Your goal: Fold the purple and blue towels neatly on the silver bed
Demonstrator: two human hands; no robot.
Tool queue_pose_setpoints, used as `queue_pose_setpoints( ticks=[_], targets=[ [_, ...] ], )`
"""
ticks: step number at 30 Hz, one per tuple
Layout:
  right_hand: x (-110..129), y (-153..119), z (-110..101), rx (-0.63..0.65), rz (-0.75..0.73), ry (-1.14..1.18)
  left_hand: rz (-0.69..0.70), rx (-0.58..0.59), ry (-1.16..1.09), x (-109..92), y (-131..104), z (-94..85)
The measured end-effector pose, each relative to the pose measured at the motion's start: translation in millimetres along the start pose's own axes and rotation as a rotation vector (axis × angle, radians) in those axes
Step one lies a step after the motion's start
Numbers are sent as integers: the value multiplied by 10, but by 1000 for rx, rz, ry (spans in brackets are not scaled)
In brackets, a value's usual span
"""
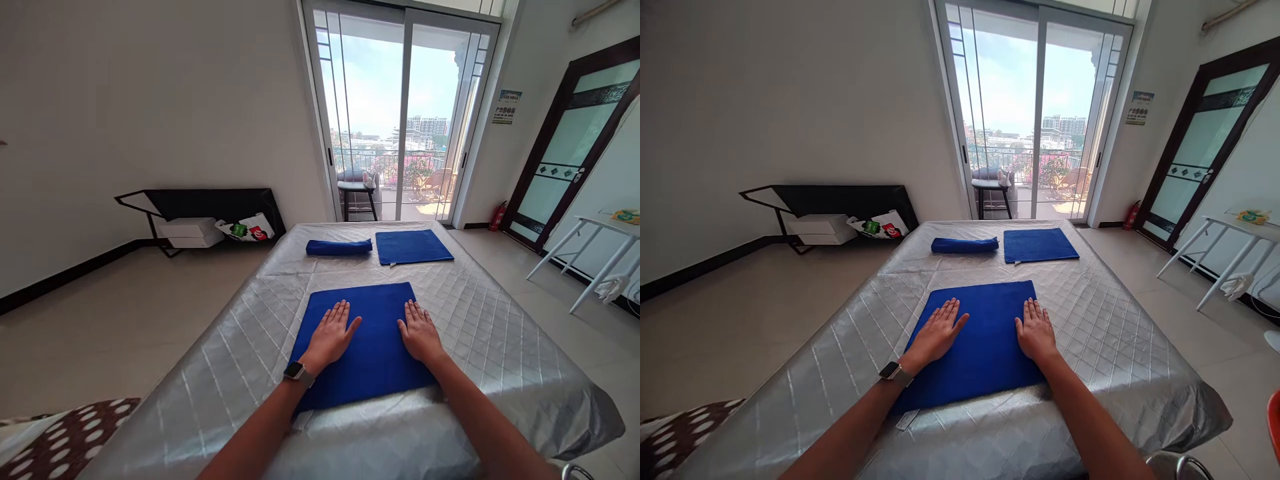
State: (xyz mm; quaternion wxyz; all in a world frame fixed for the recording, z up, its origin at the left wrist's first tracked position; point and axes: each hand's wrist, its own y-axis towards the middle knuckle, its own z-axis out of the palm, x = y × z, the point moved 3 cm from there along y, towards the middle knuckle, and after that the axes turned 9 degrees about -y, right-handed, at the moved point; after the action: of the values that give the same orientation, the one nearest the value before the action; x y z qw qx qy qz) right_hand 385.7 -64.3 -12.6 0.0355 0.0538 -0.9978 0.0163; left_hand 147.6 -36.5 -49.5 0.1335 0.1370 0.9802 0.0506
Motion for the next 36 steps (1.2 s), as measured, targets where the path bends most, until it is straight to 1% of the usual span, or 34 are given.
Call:
queue_pose_setpoints(
  ticks=[2, 4, 6, 8, 10, 12, 14, 16, 18, 20, 23, 27, 29, 31, 33, 36],
  targets=[
    [5, -4, 0, 5, 2, -17, -84, -43, 24, 387, -53, -60],
    [11, -18, -9, 11, 9, -39, -123, -79, 19, 690, -91, -81],
    [10, -35, -23, 23, 15, -61, -115, -84, -5, 886, -105, -60],
    [-3, -36, -44, 41, 14, -83, -97, -83, -32, 993, -100, -19],
    [-27, 4, -81, 64, 5, -100, -82, -96, -51, 1039, -89, 16],
    [-48, 107, -136, 78, -8, -100, -65, -108, -58, 1044, -86, 34],
    [-53, 268, -195, 72, -23, -87, -67, -104, -61, 1028, -94, 38],
    [-37, 455, -231, 60, -39, -78, -104, -92, -65, 1007, -112, 31],
    [-15, 622, -220, 61, -40, -75, -145, -90, -64, 983, -133, 21],
    [-2, 733, -174, 63, -21, -71, -166, -108, -57, 965, -153, 11],
    [-4, 785, -99, 47, 3, -47, -169, -131, -35, 969, -179, 0],
    [-12, 759, -66, 41, 1, 5, -187, -106, 12, 1007, -207, -46],
    [-8, 754, -67, 47, 2, 29, -195, -98, 45, 959, -197, -93],
    [1, 758, -68, 46, 3, 51, -159, -98, 77, 785, -141, -139],
    [8, 765, -66, 38, 1, 68, -57, -83, 94, 453, -19, -150],
    [3, 767, -55, 13, -4, 75, 127, -24, 68, -231, 286, -78]
  ],
)
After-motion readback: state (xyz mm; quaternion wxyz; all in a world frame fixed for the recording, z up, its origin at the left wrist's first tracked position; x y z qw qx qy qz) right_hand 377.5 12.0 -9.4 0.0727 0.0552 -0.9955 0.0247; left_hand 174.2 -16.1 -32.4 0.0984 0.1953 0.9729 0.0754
